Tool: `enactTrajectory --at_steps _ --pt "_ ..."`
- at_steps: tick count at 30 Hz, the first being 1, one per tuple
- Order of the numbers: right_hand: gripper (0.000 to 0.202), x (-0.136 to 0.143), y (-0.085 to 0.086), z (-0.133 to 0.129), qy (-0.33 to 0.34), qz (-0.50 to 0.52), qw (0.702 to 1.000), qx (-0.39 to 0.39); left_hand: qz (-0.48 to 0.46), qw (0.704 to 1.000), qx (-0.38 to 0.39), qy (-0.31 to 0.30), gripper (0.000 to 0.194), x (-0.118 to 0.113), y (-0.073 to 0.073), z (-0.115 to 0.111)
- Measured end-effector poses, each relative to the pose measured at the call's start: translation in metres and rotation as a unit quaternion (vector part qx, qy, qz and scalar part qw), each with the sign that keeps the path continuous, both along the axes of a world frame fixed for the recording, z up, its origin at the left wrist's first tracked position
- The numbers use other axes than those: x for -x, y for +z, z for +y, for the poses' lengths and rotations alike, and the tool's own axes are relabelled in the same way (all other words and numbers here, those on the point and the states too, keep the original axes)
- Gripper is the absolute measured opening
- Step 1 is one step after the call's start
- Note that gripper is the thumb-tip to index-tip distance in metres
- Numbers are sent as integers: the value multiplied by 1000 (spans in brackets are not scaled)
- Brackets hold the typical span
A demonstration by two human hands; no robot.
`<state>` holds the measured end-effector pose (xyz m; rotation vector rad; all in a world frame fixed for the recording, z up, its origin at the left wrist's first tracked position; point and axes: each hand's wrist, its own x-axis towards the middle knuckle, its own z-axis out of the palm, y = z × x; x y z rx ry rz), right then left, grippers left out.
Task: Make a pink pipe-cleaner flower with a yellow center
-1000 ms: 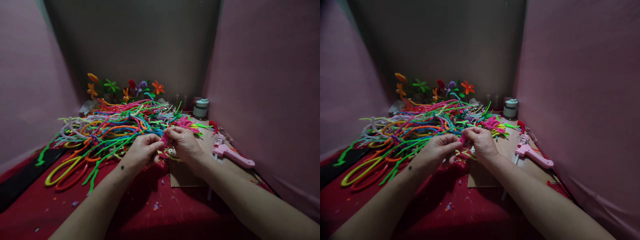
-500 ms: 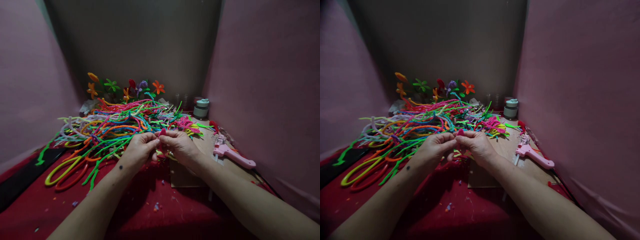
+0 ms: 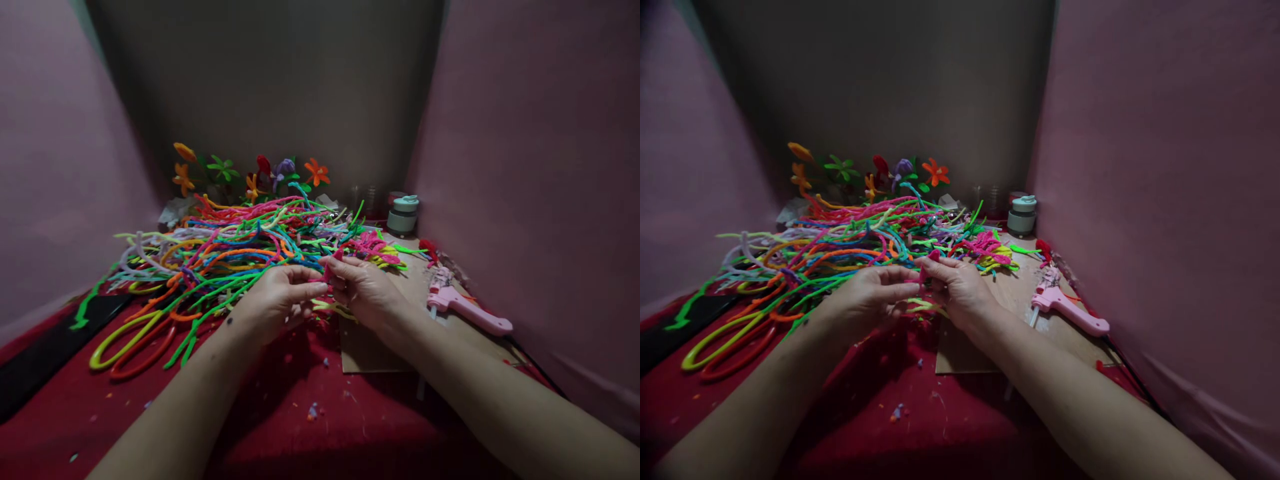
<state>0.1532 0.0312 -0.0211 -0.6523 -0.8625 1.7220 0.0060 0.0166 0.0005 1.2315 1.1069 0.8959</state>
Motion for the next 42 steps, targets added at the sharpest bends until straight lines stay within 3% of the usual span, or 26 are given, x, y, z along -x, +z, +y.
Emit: enactTrajectory --at_steps 4,10,16,20,24,27,32,36,40,42 --pt "18 1 -2 1 -7 20 1000 2 -69 994 76 -29 24 -2 -12 4" --pt "18 4 -5 1 -11 13 1000 8 -24 997 4 -80 15 -4 -12 3" --pt "22 4 -8 4 0 8 1000 -5 49 992 -21 -117 12 1 -6 2" --pt "24 3 -3 1 -29 -51 998 -22 128 986 -66 -80 17 5 5 1" --pt "27 4 3 -7 -21 -121 992 -26 79 989 -121 -30 28 6 12 -1" --pt "27 6 0 -12 0 -177 983 -57 38 992 -120 16 28 2 11 -3" --pt "24 8 -3 -14 35 -224 972 -68 31 990 -121 63 12 -5 4 -3" --pt "27 9 3 -16 29 -257 961 -94 27 979 -175 101 11 -7 -2 -1" --pt "27 9 5 -17 46 -245 964 -97 91 945 -274 157 11 -8 -6 -2" --pt "28 8 4 -16 49 -239 964 -103 100 941 -282 161 10 -8 -4 -4"
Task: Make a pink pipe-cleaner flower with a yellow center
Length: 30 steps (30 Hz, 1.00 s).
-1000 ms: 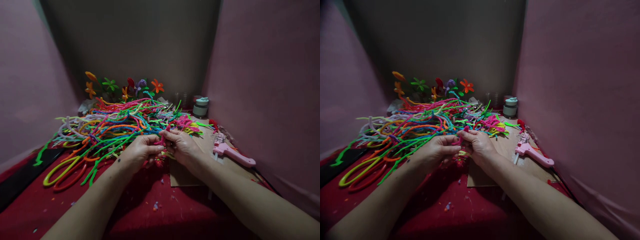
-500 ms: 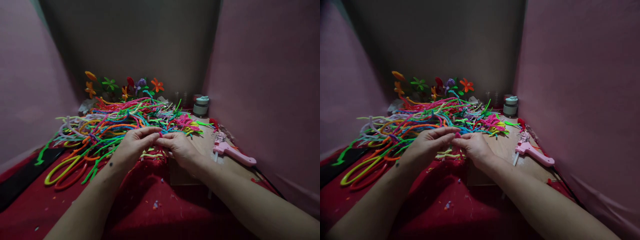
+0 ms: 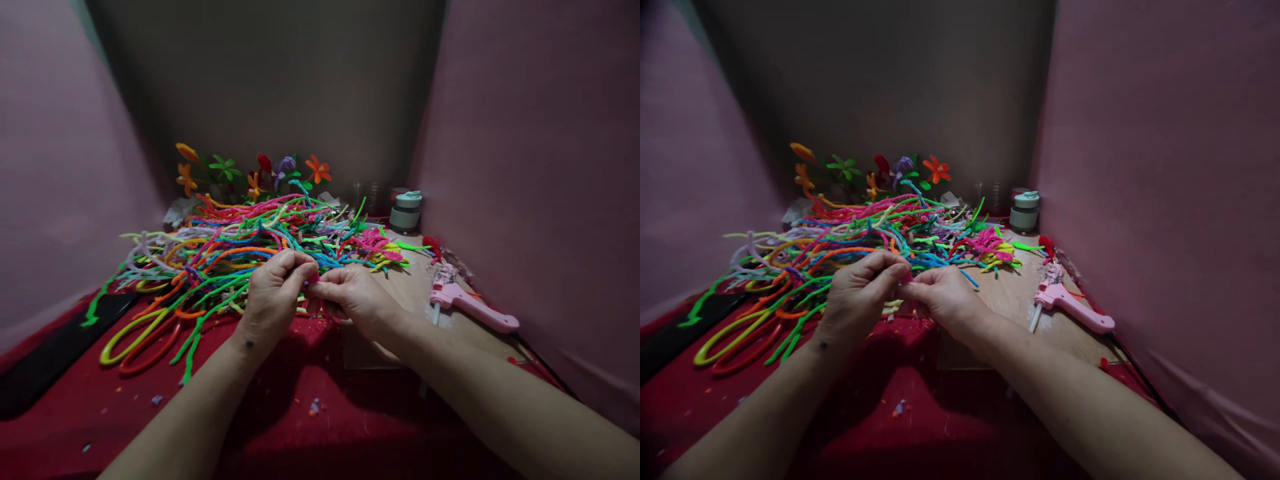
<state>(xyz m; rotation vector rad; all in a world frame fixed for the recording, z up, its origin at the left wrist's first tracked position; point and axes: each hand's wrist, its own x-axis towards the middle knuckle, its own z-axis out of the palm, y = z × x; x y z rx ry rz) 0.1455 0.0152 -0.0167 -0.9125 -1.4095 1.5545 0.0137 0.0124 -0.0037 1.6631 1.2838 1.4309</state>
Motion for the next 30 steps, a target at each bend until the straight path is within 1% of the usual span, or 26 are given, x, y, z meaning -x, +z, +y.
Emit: enactTrajectory --at_steps 1,4,5,6,7,9,12,14,16,17,18,20,21,22,23,24,25,26,27,28,29,30 --pt "29 0 -1 0 0 1 1000 -2 -11 1000 17 -14 9 0 1 -1" --pt "30 -1 -1 1 -6 0 1000 2 -55 987 120 -96 13 2 7 -2" --pt "30 -1 -1 1 -5 -3 1000 6 -61 981 147 -113 14 3 8 -2" --pt "30 -1 -1 1 -4 -6 1000 7 -61 978 162 -118 14 4 9 -1" --pt "30 -1 -1 1 -4 -11 1000 2 -56 978 165 -112 13 5 10 0" --pt "29 -1 -1 1 -10 -24 999 -23 -45 984 148 -88 13 6 10 1" --pt "26 0 -1 1 -47 -27 997 -46 -32 990 113 -74 13 6 8 3" --pt "27 0 -2 0 -58 -17 998 -29 -9 996 67 -58 12 5 4 3" --pt "29 1 -2 -1 -46 -5 999 -8 44 998 -30 -30 10 5 -1 3" --pt "30 1 -2 -1 -37 2 999 2 81 992 -95 -17 9 5 -3 2" --pt "30 1 -2 -1 -27 8 1000 10 122 979 -162 -6 8 6 -5 2" --pt "30 1 -2 -1 -9 23 999 22 194 944 -267 9 7 6 -8 1" --pt "29 0 -2 -1 -3 29 999 25 213 932 -293 10 6 7 -9 0" --pt "29 0 -2 -1 1 33 999 25 216 929 -300 10 6 7 -9 0" --pt "29 0 -2 -1 2 34 999 24 199 937 -288 8 5 6 -8 0" --pt "29 0 -2 -1 0 31 999 22 168 952 -254 2 5 6 -6 0" --pt "29 -1 -1 -1 -6 25 999 21 127 972 -199 -8 6 6 -5 0" --pt "29 -1 -1 -1 -11 17 1000 21 79 988 -129 -22 8 6 -3 1" --pt "28 -1 -1 0 -12 7 1000 20 30 997 -54 -39 10 6 -2 2" --pt "27 -1 -1 0 -11 -1 1000 19 -15 998 17 -58 13 6 0 2" --pt "25 -1 -2 0 -6 -6 1000 19 -53 993 74 -79 17 7 1 3" --pt "23 -1 -2 0 -1 -6 1000 21 -81 985 114 -97 20 8 2 4"
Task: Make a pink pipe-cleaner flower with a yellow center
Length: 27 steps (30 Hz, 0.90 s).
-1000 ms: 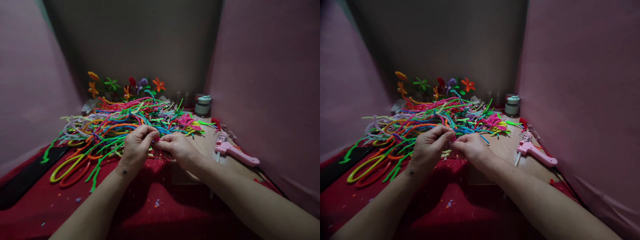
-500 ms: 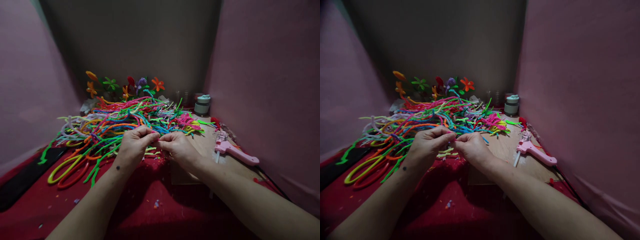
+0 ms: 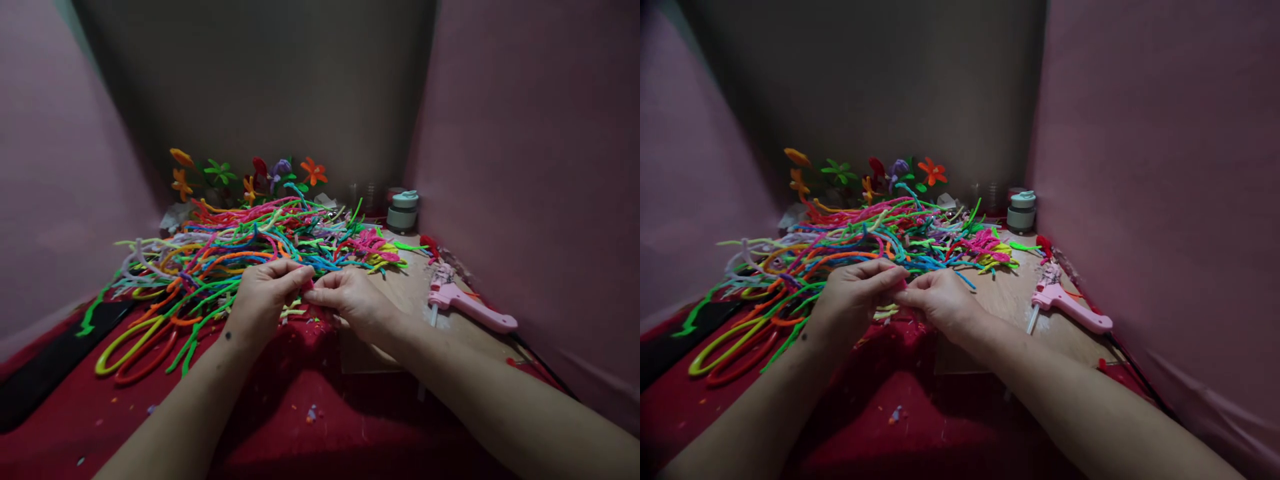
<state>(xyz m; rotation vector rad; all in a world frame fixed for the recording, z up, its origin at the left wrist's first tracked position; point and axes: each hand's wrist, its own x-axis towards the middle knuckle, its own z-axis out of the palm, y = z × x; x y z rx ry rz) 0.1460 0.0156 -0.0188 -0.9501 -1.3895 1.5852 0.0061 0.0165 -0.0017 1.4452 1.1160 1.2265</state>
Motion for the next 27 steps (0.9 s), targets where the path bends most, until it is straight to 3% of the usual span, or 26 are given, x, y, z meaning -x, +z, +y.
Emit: enactTrajectory --at_steps 2,5,9,11,13,16,19,23,27 --pt "20 0 0 0 2 11 1000 8 -19 998 44 -27 22 1 1 1" --pt "16 0 1 0 -5 25 1000 11 34 998 47 -36 18 1 2 1" --pt "12 -2 3 3 -7 16 1000 -6 126 985 -112 41 14 -3 -2 2" --pt "11 -4 3 6 -18 24 1000 -7 131 979 -147 56 12 -4 -4 2" --pt "12 -6 2 9 -24 45 999 -9 94 991 -83 38 17 -3 -4 4" --pt "13 -9 -3 15 -28 81 996 -2 53 996 63 -39 29 1 -2 7" --pt "14 -10 -6 20 -39 101 994 31 89 987 112 -74 24 1 1 7" --pt "15 -10 -2 20 -65 78 994 32 125 991 42 -20 24 -4 2 5" --pt "14 -7 6 19 -101 4 995 -16 205 972 -106 43 19 -5 -7 6"
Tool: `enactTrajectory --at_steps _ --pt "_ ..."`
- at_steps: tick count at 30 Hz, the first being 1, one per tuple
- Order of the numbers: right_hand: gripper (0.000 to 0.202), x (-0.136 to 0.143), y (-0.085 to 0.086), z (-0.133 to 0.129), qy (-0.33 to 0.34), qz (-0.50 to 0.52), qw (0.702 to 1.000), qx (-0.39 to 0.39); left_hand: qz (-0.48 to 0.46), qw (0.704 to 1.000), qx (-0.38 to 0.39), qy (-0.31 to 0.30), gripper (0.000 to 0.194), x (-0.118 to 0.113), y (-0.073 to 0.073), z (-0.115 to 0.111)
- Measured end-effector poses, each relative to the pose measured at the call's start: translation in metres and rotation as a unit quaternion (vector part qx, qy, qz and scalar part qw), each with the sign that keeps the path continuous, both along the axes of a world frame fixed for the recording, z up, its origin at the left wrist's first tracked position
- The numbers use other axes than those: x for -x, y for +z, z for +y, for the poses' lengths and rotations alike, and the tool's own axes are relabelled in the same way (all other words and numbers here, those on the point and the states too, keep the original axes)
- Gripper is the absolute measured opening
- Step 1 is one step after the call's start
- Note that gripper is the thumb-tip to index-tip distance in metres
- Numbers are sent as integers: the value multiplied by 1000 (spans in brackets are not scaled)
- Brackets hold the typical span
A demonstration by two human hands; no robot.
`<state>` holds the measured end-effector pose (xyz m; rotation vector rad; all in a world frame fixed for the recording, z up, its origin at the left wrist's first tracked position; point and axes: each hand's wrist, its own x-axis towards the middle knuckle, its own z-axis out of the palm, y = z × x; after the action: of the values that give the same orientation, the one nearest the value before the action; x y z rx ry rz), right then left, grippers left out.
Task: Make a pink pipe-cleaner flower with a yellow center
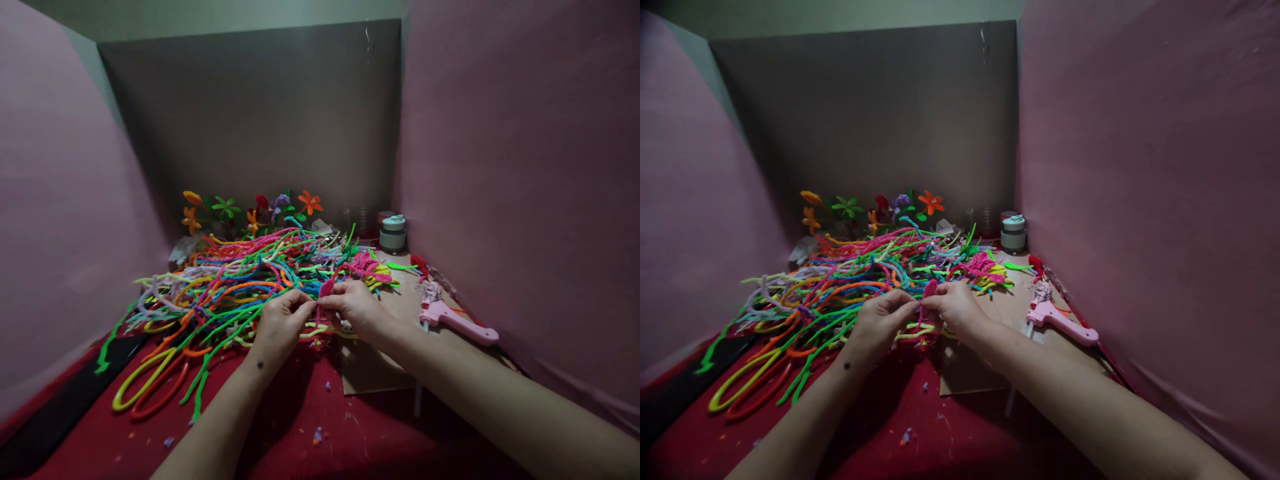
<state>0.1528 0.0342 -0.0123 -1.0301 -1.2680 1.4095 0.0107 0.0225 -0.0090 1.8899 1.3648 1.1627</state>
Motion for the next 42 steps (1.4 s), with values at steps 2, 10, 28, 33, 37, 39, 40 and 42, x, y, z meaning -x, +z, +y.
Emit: enactTrajectory --at_steps 2,10,28,33,37,39,40,42 --pt "14 1 2 1 -3 -12 1000 -12 83 991 -106 20 18 1 -7 0" --pt "12 5 1 -1 -9 -6 1000 -4 225 947 -229 11 19 3 -15 -3" --pt "13 -4 -16 2 14 85 996 24 -217 959 169 -68 13 0 0 1" --pt "13 -3 -1 -9 31 62 997 20 -359 844 365 -161 15 8 -4 3" --pt "9 -4 7 -16 17 38 999 -6 -356 820 402 -198 14 11 -2 3" --pt "8 -5 5 -15 8 19 999 -32 -331 835 394 -193 14 12 0 3" --pt "7 -5 4 -14 9 8 999 -48 -311 849 385 -185 14 11 0 3" --pt "7 -5 -2 -11 3 -13 997 -82 -243 891 348 -161 18 9 0 3"
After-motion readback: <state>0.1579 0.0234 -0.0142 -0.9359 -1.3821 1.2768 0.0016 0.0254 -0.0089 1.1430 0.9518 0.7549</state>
